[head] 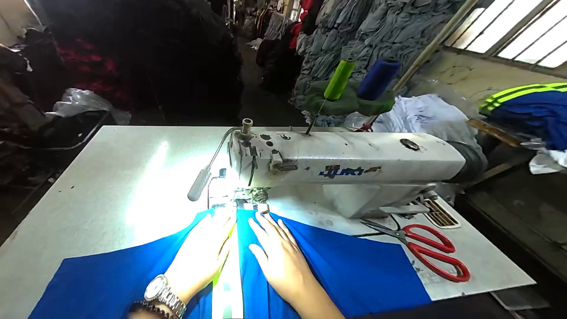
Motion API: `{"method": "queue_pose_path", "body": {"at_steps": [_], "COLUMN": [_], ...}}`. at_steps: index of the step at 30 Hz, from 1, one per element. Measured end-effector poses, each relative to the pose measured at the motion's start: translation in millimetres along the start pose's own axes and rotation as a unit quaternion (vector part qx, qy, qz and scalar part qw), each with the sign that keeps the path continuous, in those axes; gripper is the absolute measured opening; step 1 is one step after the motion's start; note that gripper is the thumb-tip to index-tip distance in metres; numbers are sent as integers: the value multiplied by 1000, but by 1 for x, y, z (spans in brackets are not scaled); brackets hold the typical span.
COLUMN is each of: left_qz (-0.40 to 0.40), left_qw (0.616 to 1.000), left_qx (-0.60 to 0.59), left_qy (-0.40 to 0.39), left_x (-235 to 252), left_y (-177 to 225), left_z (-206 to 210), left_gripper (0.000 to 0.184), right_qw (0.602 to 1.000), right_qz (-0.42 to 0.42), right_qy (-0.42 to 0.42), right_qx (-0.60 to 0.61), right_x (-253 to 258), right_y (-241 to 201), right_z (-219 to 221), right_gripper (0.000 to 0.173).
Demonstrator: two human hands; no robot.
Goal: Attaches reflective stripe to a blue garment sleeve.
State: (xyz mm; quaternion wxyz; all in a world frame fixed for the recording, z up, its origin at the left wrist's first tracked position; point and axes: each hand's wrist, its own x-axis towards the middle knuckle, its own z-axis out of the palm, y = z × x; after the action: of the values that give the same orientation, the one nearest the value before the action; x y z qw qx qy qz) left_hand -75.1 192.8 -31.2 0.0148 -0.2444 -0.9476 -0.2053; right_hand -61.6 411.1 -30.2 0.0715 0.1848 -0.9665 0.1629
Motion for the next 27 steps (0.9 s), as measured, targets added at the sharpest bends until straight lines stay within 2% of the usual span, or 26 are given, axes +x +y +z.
{"method": "queue_pose_path", "body": {"at_steps": [8,15,21,24,27], "left_qz": [10,8,2,-1,6], "left_qw": [999,999,1000,1000,998], "left_qx": [4,6,-1,-6,-15], "left_qy": [34,41,2,-16,-66], "left_x": [1,1,4,10,20], "left_y": [-3,-3,-3,-6,-13], "left_z": [6,6,0,-7,-16], "left_gripper": [49,49,50,49,51], "right_qw": [999,1000,1000,1000,995], "right_qz": [-9,-4,-8,-5,29], "right_qy": [32,12,22,-6,-99], "right_qx": [-12,-13,-16,-18,-14], "right_x": [-1,2,2,9,25], "right_y": [2,0,1,1,1], "right_z": [4,1,4,1,-10], "right_gripper": [48,49,49,50,53]}}
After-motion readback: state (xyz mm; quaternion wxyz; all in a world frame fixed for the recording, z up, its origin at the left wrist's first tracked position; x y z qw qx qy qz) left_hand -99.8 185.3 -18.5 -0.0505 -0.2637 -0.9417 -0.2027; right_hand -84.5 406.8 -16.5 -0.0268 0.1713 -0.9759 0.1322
